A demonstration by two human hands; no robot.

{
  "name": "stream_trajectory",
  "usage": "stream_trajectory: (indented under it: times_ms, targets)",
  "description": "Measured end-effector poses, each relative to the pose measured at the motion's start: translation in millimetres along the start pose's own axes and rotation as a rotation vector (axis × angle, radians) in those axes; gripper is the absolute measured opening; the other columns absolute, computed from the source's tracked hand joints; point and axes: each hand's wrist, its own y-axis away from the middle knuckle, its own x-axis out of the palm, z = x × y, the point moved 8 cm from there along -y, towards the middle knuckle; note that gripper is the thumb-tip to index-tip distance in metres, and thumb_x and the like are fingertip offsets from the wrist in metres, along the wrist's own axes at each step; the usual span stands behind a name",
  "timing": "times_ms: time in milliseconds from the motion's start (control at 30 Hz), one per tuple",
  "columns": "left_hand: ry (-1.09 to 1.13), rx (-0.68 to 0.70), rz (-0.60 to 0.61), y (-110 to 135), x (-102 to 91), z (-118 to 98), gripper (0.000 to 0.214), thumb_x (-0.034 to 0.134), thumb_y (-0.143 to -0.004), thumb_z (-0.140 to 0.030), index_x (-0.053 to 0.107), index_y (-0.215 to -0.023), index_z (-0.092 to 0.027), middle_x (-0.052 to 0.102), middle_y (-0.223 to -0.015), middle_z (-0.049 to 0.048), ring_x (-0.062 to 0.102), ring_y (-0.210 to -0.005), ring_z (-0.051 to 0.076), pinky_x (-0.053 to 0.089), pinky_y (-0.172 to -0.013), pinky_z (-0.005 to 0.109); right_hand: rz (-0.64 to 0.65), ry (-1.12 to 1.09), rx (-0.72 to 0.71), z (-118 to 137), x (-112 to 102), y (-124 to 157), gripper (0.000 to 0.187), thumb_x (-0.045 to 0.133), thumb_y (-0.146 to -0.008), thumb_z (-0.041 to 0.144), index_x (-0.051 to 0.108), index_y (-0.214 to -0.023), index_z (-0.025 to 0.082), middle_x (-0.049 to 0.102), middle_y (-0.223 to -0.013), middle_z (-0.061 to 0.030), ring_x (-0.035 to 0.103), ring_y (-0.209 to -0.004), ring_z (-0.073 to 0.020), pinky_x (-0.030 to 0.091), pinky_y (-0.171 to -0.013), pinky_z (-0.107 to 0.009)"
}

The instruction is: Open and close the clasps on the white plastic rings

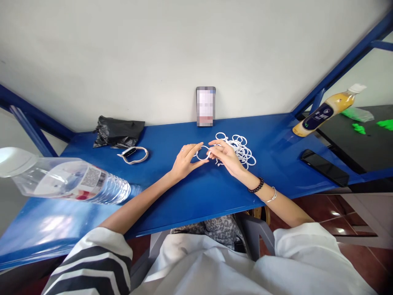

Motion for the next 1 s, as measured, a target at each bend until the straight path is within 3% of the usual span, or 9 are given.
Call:
stream_trajectory:
  times_ms: [167, 400, 867, 1000]
  targets:
    - [0.079, -0.126, -0.039, -8, -10.7, 4, 0.05, 0.064, -0.084, -0.055, 0.062, -0.118, -0.019, 0.071, -0.09, 0.0052, 0.067, -0.084, 0.017, 0.054, -0.08, 0.031, -0.003, 0.292, -0.228, 20, 1, 4, 0.024, 0.069, -0.085, 0.039, 0.067, -0.105, 0.025, 0.071, -0.101, -0.0037, 0.069, -0.085, -0.0168, 0.056, -0.084, -0.035]
    - [0.122, -0.097, -0.017, -14, -12.2, -5, 0.048, 0.063, -0.084, -0.056, 0.063, -0.114, -0.018, 0.071, -0.087, 0.0043, 0.066, -0.08, 0.016, 0.053, -0.077, 0.029, -0.082, 0.512, -0.494, 40, 2, 12, 0.017, 0.061, -0.092, 0.039, 0.07, -0.094, 0.024, 0.072, -0.095, -0.0034, 0.066, -0.082, -0.0172, 0.056, -0.08, -0.035]
    - [0.048, -0.082, 0.016, -13, -9.5, -8, 0.05, 0.056, -0.087, -0.063, 0.068, -0.104, -0.018, 0.071, -0.082, 0.0051, 0.066, -0.077, 0.016, 0.053, -0.074, 0.03, -0.127, 0.562, -0.511, 44, 1, 19, 0.021, 0.059, -0.091, 0.043, 0.069, -0.083, 0.026, 0.069, -0.083, -0.0039, 0.063, -0.081, -0.0215, 0.051, -0.079, -0.04]
    - [0.055, -0.092, 0.035, -13, -8.0, -4, 0.046, 0.058, -0.088, -0.06, 0.067, -0.102, -0.017, 0.071, -0.086, 0.0061, 0.065, -0.08, 0.017, 0.051, -0.076, 0.031, -0.092, 0.578, -0.496, 42, 4, 17, 0.014, 0.06, -0.092, 0.036, 0.07, -0.091, 0.026, 0.072, -0.09, -0.003, 0.065, -0.082, -0.0201, 0.051, -0.08, -0.038]
